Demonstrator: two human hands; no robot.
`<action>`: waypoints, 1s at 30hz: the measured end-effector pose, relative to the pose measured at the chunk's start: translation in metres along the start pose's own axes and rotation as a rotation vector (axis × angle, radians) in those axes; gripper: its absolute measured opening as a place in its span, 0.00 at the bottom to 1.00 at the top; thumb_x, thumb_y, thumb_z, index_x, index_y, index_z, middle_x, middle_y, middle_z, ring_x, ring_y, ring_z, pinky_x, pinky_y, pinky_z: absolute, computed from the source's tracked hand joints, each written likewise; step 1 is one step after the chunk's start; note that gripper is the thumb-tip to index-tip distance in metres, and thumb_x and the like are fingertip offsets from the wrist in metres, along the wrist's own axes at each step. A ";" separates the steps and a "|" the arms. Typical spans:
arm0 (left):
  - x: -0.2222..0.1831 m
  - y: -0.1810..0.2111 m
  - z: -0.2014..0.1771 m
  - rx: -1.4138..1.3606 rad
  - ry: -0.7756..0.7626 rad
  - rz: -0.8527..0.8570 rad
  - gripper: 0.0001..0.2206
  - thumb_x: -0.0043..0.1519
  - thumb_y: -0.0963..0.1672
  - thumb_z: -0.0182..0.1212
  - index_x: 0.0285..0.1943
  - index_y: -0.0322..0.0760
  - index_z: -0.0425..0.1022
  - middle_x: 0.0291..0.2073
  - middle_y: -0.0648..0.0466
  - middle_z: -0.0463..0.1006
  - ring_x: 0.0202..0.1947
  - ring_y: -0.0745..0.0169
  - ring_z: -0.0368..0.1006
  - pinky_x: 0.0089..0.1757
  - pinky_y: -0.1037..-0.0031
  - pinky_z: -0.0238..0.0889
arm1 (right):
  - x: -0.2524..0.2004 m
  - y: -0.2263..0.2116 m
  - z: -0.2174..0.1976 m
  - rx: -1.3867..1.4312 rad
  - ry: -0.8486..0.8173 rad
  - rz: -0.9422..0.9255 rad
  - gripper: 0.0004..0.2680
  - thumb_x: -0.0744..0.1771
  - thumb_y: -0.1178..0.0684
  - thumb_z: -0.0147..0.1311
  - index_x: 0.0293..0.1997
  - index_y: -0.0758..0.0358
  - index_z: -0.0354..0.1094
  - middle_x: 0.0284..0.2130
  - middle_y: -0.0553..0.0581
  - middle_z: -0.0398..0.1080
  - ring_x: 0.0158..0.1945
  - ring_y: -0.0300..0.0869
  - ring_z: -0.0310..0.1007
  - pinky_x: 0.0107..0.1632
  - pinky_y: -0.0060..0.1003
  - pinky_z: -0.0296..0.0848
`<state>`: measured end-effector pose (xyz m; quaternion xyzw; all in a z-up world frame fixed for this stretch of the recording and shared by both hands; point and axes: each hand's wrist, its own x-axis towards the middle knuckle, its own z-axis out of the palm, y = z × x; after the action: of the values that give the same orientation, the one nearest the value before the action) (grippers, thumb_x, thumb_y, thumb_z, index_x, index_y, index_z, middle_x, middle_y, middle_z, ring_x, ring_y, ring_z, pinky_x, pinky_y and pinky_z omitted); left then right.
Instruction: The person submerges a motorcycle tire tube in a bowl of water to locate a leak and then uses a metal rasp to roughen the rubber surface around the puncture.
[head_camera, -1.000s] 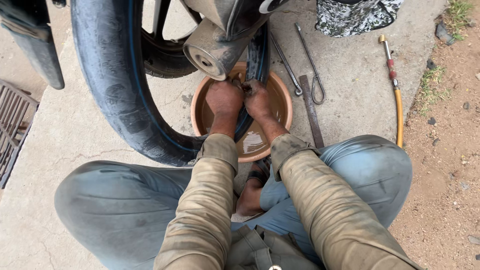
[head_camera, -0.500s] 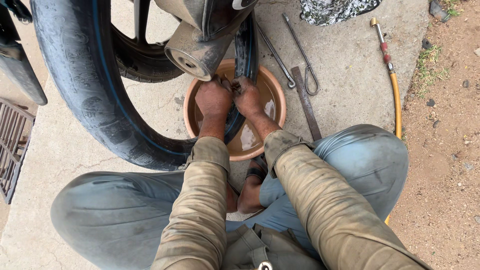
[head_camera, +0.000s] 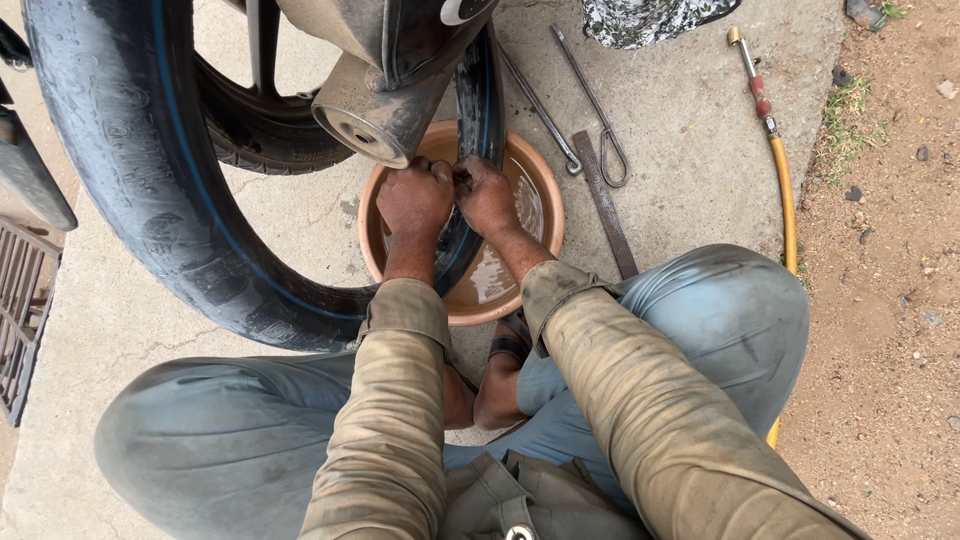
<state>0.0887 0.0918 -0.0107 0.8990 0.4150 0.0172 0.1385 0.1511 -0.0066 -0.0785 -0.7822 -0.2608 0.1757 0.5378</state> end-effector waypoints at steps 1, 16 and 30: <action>0.001 -0.001 0.000 0.014 -0.005 -0.004 0.18 0.65 0.52 0.52 0.38 0.38 0.82 0.34 0.43 0.81 0.39 0.44 0.80 0.45 0.53 0.71 | 0.000 -0.001 0.001 0.007 0.000 -0.009 0.07 0.64 0.64 0.57 0.45 0.65 0.71 0.41 0.61 0.76 0.46 0.48 0.80 0.50 0.41 0.78; 0.004 -0.013 0.017 0.016 0.259 0.104 0.20 0.67 0.52 0.57 0.26 0.38 0.81 0.22 0.46 0.79 0.24 0.45 0.79 0.29 0.57 0.73 | 0.000 0.000 0.002 0.043 0.000 0.003 0.07 0.65 0.63 0.59 0.46 0.64 0.71 0.43 0.60 0.76 0.47 0.47 0.80 0.50 0.40 0.79; -0.064 0.041 -0.063 0.042 0.073 0.112 0.19 0.61 0.52 0.64 0.42 0.30 0.77 0.34 0.41 0.81 0.33 0.43 0.80 0.34 0.57 0.73 | 0.018 0.022 -0.001 0.554 0.156 0.160 0.07 0.66 0.66 0.57 0.44 0.61 0.74 0.44 0.55 0.78 0.41 0.45 0.80 0.43 0.39 0.78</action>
<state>0.0679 0.0336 0.0655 0.9223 0.3692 0.0490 0.1031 0.1713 -0.0030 -0.0982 -0.6348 -0.0982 0.2216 0.7337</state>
